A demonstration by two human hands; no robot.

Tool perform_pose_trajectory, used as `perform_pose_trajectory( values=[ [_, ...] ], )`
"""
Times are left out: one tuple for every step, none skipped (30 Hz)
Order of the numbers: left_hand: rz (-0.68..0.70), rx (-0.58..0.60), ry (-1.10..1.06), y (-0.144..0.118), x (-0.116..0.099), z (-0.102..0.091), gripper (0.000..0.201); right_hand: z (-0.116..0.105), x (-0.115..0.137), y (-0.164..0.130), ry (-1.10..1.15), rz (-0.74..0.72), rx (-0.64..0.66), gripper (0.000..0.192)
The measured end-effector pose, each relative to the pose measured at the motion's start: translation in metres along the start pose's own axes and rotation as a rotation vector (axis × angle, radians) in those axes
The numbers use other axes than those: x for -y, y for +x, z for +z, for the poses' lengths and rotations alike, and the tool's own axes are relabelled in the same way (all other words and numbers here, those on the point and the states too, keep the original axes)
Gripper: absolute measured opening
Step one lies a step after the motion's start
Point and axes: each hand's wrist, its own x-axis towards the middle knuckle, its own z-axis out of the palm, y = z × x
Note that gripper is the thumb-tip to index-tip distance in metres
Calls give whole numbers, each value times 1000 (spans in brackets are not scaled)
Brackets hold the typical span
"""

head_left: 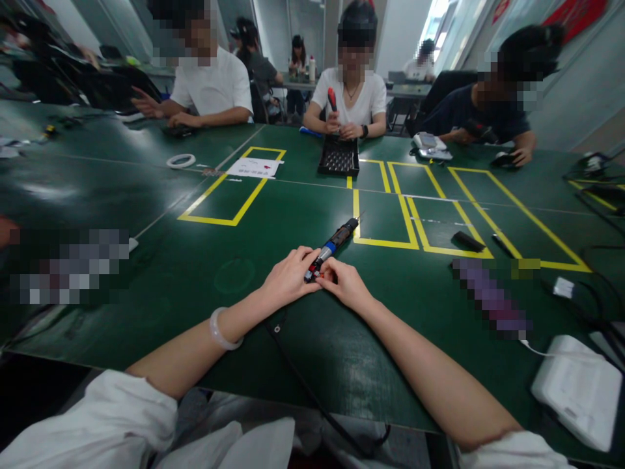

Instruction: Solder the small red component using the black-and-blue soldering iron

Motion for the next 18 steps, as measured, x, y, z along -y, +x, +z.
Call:
perform_pose_trajectory(
  values=[
    [-2, -6, 11, 0, 0, 0, 69, -1, 0, 0, 13, -10, -1, 11],
    [-5, -14, 25, 0, -1, 1, 68, -1, 1, -1, 28, -19, -5, 10],
    [-7, -22, 43, 0, -1, 1, 67, -2, 1, -1, 40, -26, -10, 10],
    [-9, -28, 61, -1, -1, 2, 66, -3, 2, -1, 46, -34, -17, 9],
    [-11, -32, 80, -1, -2, 2, 65, -4, 2, -2, 45, -43, -23, 9],
    [-12, -34, 98, 0, -3, 2, 64, -5, 2, -2, 40, -55, -27, 8],
    [-14, -35, 114, 0, -4, 3, 63, -5, 2, -3, 33, -71, -31, 7],
    [-15, -36, 129, 0, -5, 3, 61, -5, 2, -3, 27, -88, -39, 7],
    [-18, -37, 140, 0, -5, 3, 60, -5, 2, -3, 22, -105, -49, 6],
    [-19, -38, 150, 0, -6, 3, 59, -5, 2, -3, 20, -119, -60, 6],
    [-21, -39, 157, 0, -6, 4, 58, -5, 1, -3, 20, -127, -72, 6],
    [-23, -43, 165, 0, -6, 4, 57, -5, 1, -3, 19, -132, -83, 7],
    [-25, -48, 173, 0, -5, 4, 57, -5, 0, -4, 16, -132, -89, 7],
    [-26, -53, 182, 0, -4, 4, 57, -5, 0, -4, 11, -128, -89, 8],
    [-29, -60, 193, 1, -1, 4, 57, -5, 0, -4, 5, -123, -86, 9],
    [-33, -67, 207, 1, 2, 4, 58, -5, 0, -4, -1, -119, -81, 10],
    [-39, -72, 222, 2, 6, 3, 59, -5, 0, -4, -6, -115, -76, 10],
    [-48, -77, 237, 3, 11, 2, 59, -5, 0, -4, -10, -113, -70, 10]
  ],
)
